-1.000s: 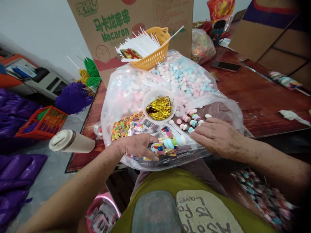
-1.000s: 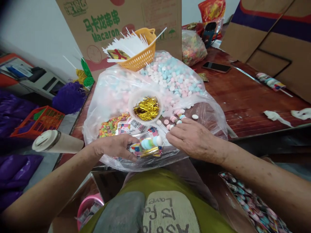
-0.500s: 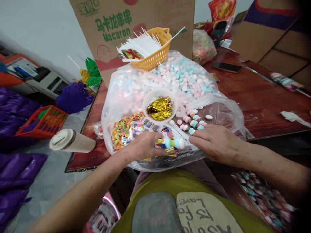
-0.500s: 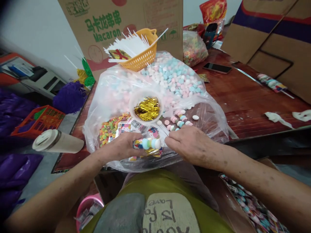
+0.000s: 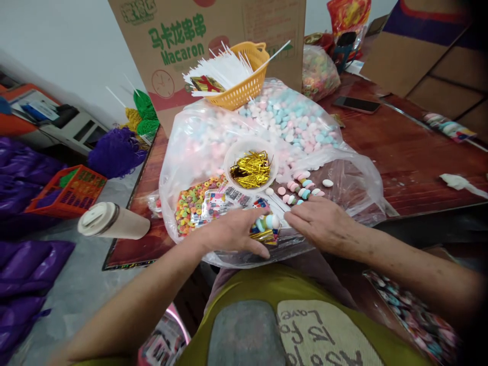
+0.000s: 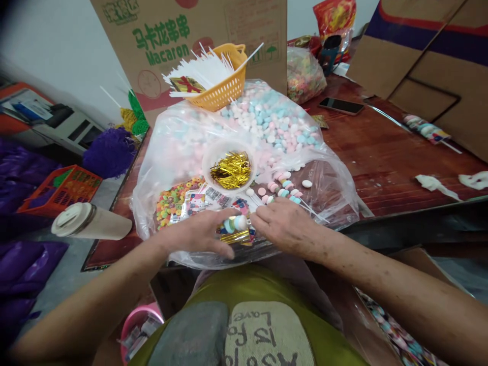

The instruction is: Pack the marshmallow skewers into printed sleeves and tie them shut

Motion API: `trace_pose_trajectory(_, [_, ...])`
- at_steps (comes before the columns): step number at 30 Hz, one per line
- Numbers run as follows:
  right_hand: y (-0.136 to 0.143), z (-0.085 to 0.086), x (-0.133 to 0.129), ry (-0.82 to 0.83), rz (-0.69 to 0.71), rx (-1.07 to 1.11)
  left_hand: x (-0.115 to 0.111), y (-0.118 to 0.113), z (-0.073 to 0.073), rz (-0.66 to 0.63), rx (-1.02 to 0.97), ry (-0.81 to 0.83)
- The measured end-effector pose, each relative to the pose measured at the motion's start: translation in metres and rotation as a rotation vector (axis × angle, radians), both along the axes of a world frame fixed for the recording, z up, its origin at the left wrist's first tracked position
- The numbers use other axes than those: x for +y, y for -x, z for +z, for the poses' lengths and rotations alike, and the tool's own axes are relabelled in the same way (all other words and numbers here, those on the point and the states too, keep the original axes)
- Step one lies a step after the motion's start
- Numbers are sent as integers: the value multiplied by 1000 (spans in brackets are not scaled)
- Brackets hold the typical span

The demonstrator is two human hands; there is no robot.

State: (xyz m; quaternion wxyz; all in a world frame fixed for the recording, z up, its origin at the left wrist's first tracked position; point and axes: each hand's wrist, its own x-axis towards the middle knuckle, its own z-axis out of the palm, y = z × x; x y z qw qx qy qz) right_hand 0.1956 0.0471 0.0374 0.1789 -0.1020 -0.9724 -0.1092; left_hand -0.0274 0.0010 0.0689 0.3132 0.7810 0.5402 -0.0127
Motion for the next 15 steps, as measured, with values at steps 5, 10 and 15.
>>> trace_pose_trajectory(5, [-6,11,1,-128,114,105,15,23,13,-51,-117,353])
trace_pose_trajectory(10, [-11,8,-3,-75,41,36,7,9,7,11,-77,173])
trace_pose_trajectory(15, [-15,-1,-4,38,-62,-39,-10,-3,4,115,400,-307])
